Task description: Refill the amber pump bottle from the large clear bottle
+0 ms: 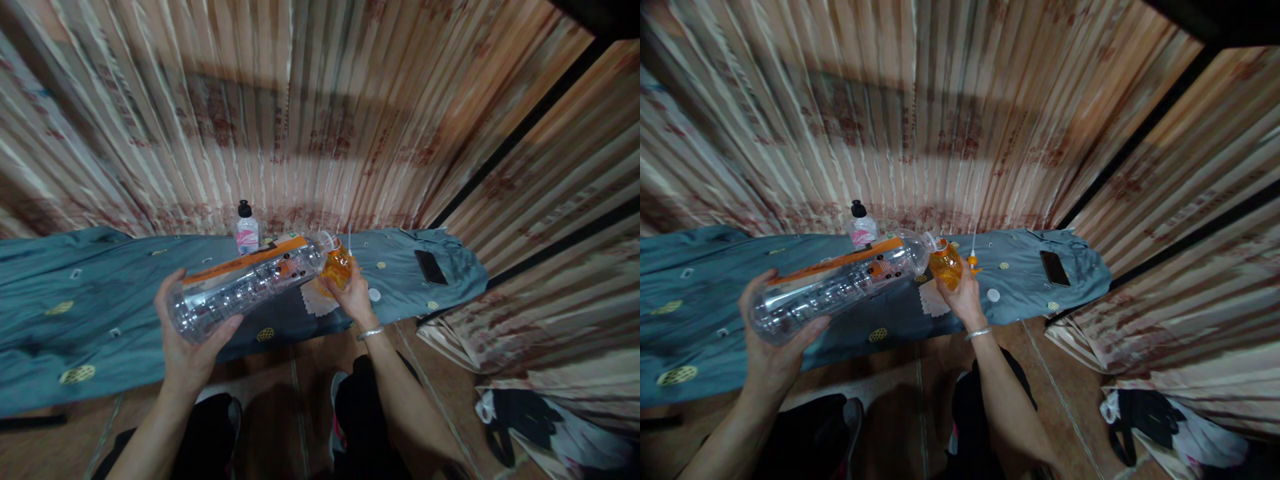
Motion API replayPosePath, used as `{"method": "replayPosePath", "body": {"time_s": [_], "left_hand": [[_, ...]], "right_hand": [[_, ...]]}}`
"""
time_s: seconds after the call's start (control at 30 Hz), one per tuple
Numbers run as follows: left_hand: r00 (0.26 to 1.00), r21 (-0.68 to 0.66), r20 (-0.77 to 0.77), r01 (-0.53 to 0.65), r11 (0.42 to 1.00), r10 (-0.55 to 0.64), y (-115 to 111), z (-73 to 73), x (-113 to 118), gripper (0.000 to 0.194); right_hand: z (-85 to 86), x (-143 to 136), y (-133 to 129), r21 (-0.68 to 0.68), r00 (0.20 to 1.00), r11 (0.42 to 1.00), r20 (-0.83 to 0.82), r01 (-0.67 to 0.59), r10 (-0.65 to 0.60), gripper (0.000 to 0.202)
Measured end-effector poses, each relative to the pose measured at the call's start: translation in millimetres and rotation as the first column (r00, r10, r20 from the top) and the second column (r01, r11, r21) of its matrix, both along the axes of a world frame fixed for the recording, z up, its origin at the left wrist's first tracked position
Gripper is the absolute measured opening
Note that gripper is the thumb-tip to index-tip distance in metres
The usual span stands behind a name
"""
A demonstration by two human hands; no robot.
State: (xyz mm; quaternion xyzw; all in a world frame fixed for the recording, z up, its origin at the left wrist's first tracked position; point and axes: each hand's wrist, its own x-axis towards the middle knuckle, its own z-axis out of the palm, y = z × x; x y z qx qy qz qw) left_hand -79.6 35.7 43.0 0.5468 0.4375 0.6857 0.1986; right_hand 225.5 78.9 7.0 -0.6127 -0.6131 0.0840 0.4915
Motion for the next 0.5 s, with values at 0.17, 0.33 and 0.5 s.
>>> {"method": "replayPosePath", "body": {"time_s": [0.17,0.33,0.5], "left_hand": [[1.0,0.013,-0.005,0.001,1.0,-0.001,-0.7,2.2,2.1,0.098],[0.999,0.032,-0.033,-0.007,0.999,0.008,-1.5,2.6,1.3,0.097],[0.999,0.05,-0.039,-0.007,0.999,0.009,-2.2,3.2,2.2,0.094]], "right_hand": [[-0.1,-0.5,-0.3,0.0,1.0,1.0,-0.011,0.008,-0.008,0.061],[0.3,-0.4,-0.8,-0.005,1.0,1.0,-0.017,0.001,-0.001,0.059],[0.4,-0.1,-0.7,-0.007,1.0,1.0,-0.015,0.001,-0.001,0.062]]}}
